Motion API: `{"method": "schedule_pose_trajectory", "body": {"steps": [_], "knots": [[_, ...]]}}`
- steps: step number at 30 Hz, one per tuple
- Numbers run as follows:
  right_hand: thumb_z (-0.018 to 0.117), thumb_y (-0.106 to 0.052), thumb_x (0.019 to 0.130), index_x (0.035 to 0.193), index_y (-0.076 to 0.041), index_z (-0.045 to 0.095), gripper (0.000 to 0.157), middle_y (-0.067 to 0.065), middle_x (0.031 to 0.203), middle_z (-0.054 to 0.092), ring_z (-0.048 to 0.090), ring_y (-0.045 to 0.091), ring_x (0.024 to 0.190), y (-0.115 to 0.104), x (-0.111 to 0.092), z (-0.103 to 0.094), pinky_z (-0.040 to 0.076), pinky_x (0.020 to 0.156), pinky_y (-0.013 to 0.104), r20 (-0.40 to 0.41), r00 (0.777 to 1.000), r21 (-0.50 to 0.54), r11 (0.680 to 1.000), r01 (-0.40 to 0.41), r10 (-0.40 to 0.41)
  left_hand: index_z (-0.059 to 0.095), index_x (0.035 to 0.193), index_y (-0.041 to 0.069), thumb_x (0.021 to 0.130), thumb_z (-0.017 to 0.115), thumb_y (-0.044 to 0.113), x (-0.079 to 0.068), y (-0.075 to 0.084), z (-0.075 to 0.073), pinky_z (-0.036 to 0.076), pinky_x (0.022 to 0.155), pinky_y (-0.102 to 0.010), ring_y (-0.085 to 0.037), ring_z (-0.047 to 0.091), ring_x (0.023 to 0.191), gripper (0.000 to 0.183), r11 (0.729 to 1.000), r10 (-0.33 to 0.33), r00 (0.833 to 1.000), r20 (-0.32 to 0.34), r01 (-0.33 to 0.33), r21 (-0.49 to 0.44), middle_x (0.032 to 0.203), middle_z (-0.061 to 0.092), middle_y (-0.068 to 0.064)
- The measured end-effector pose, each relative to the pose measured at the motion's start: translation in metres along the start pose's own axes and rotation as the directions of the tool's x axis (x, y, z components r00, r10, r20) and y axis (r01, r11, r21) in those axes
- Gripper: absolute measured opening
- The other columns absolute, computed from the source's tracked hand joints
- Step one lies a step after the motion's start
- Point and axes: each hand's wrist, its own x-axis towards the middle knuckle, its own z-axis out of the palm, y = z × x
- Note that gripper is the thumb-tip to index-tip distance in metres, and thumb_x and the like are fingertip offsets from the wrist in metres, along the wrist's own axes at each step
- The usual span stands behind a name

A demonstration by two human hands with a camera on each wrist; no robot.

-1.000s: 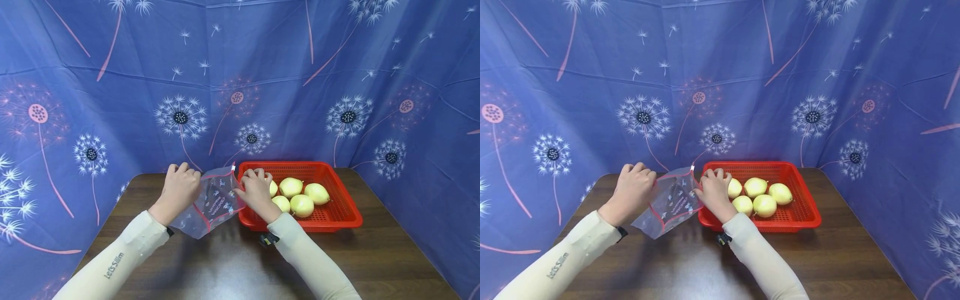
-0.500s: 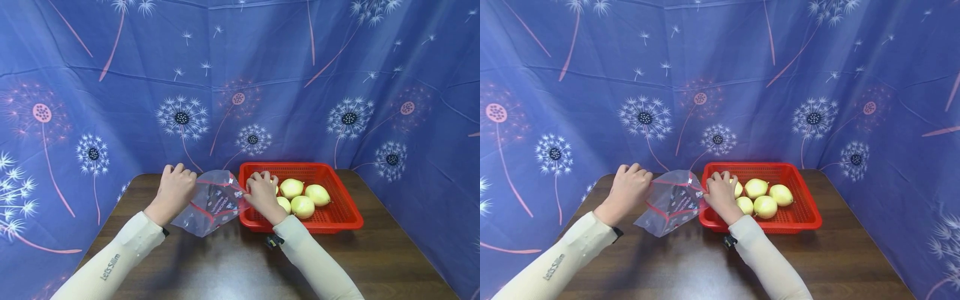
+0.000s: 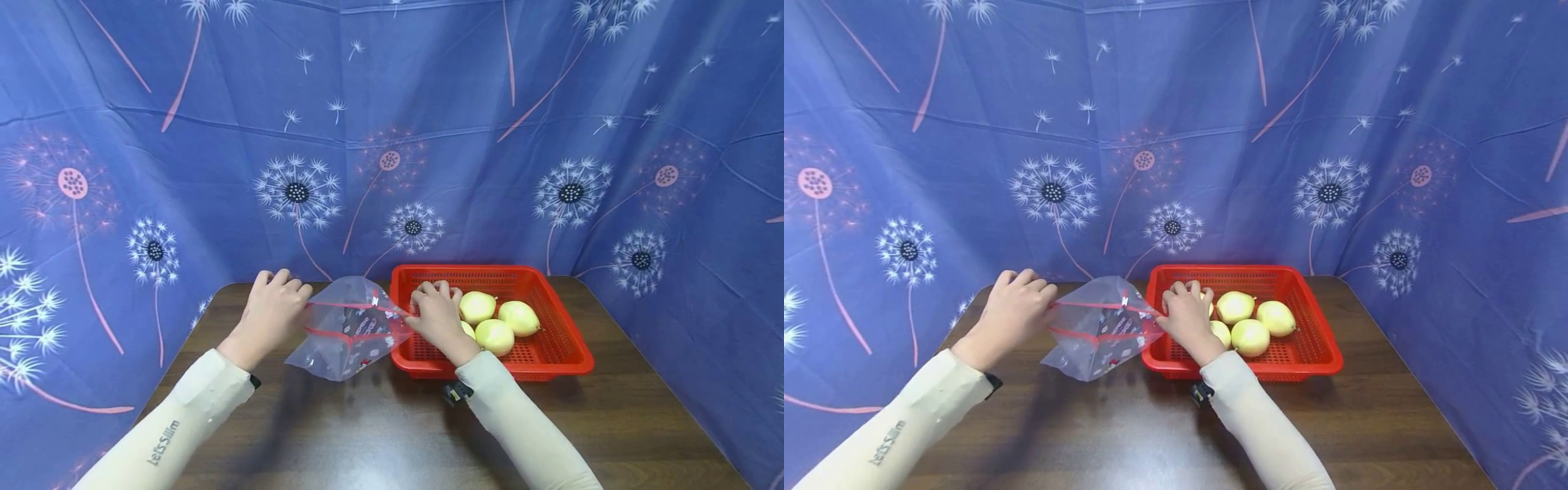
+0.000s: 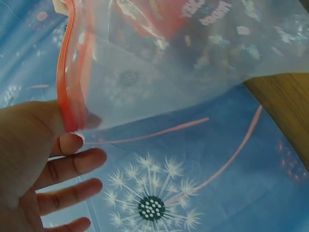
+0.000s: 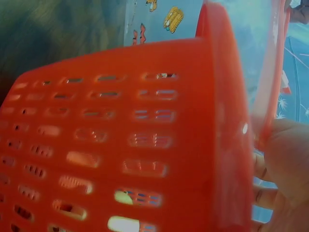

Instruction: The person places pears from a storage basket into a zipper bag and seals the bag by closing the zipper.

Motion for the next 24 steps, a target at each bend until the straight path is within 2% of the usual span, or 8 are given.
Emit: {"method": "schedule_pose_trajectory", "body": {"steps": [4,7,12,14,17,19,21,24], "knots": [[0.084,-0.029,0.075,0.064,-0.019,0.051,0.036,0.005,0.1,0.062,0.047,0.034,0.105,0.0017,0.0,0.0003,0.03,0.089,0.061,0.007,1.0,-0.004,1.0,0.001,-0.001,0.053,0.064,0.007,0.062,0.083,0.014,-0.0042,-0.0047,0.0023,0.042,0.065,-0.047,-0.03,0.05,0.064,0.031,1.0,0.02,0.997,-0.076,-0.021,-0.008,0.063,0.058,-0.008],[0.083,-0.028,0.074,0.065,-0.019,0.051,0.035,0.005,0.1,0.062,0.047,0.034,0.105,0.0021,0.0001,0.0004,0.029,0.09,0.062,0.01,1.0,-0.001,1.0,0.005,-0.005,0.053,0.068,0.007,0.061,0.083,0.015,-0.0065,-0.006,0.0018,0.042,0.066,-0.048,-0.03,0.051,0.065,0.032,0.998,0.058,0.993,-0.1,-0.061,-0.03,0.065,0.058,-0.007],[0.083,-0.03,0.076,0.066,-0.02,0.052,0.034,0.005,0.1,0.063,0.048,0.034,0.105,0.003,0.0004,0.0004,0.029,0.091,0.063,0.01,1.0,-0.008,1.0,0.008,-0.008,0.062,0.092,0.011,0.069,0.078,0.01,-0.0068,-0.0058,-0.002,0.043,0.069,-0.046,-0.031,0.055,0.075,0.028,0.977,0.182,0.983,-0.036,-0.185,-0.11,0.082,0.059,-0.007],[0.083,-0.032,0.077,0.067,-0.02,0.053,0.034,0.004,0.1,0.063,0.048,0.034,0.106,0.0033,0.0007,0.0002,0.03,0.09,0.063,0.007,1.0,-0.012,1.0,0.005,-0.005,0.066,0.106,0.016,0.071,0.076,0.006,-0.0061,-0.0059,-0.0037,0.043,0.071,-0.045,-0.03,0.057,0.081,0.038,0.96,0.244,0.97,0.007,-0.24,-0.141,0.094,0.06,-0.008],[0.083,-0.034,0.077,0.068,-0.02,0.054,0.035,0.004,0.1,0.063,0.048,0.034,0.105,0.0034,0.0012,-0.0003,0.03,0.09,0.062,0.004,1.0,-0.015,1.0,-0.001,0.001,0.068,0.119,0.025,0.071,0.081,0.006,-0.0057,-0.0067,-0.0055,0.045,0.077,-0.044,-0.03,0.059,0.094,0.054,0.93,0.335,0.94,0.063,-0.319,-0.185,0.111,0.062,-0.009],[0.083,-0.035,0.077,0.068,-0.019,0.054,0.035,0.004,0.099,0.063,0.048,0.034,0.105,0.0032,0.0014,-0.0006,0.03,0.09,0.062,0.005,1.0,-0.017,1.0,-0.002,0.003,0.07,0.121,0.028,0.069,0.084,0.008,-0.006,-0.0076,-0.0054,0.046,0.08,-0.043,-0.029,0.059,0.101,0.057,0.906,0.392,0.916,0.084,-0.369,-0.207,0.12,0.062,-0.01],[0.083,-0.035,0.077,0.068,-0.019,0.053,0.035,0.005,0.098,0.063,0.048,0.035,0.105,0.0029,0.0015,-0.0009,0.029,0.089,0.063,0.013,1.0,-0.018,1.0,-0.006,0.006,0.072,0.117,0.028,0.069,0.086,0.012,-0.0063,-0.0085,-0.0047,0.046,0.083,-0.042,-0.029,0.058,0.107,0.053,0.885,0.437,0.895,0.09,-0.41,-0.222,0.126,0.061,-0.009],[0.082,-0.034,0.077,0.068,-0.019,0.053,0.034,0.005,0.097,0.063,0.048,0.036,0.106,0.0023,0.0017,-0.0008,0.029,0.089,0.063,0.029,0.999,-0.02,1.0,-0.014,0.014,0.075,0.111,0.027,0.071,0.083,0.014,-0.0068,-0.0096,-0.0031,0.046,0.082,-0.041,-0.027,0.057,0.11,0.043,0.868,0.47,0.878,0.092,-0.44,-0.233,0.13,0.06,-0.009]]}}
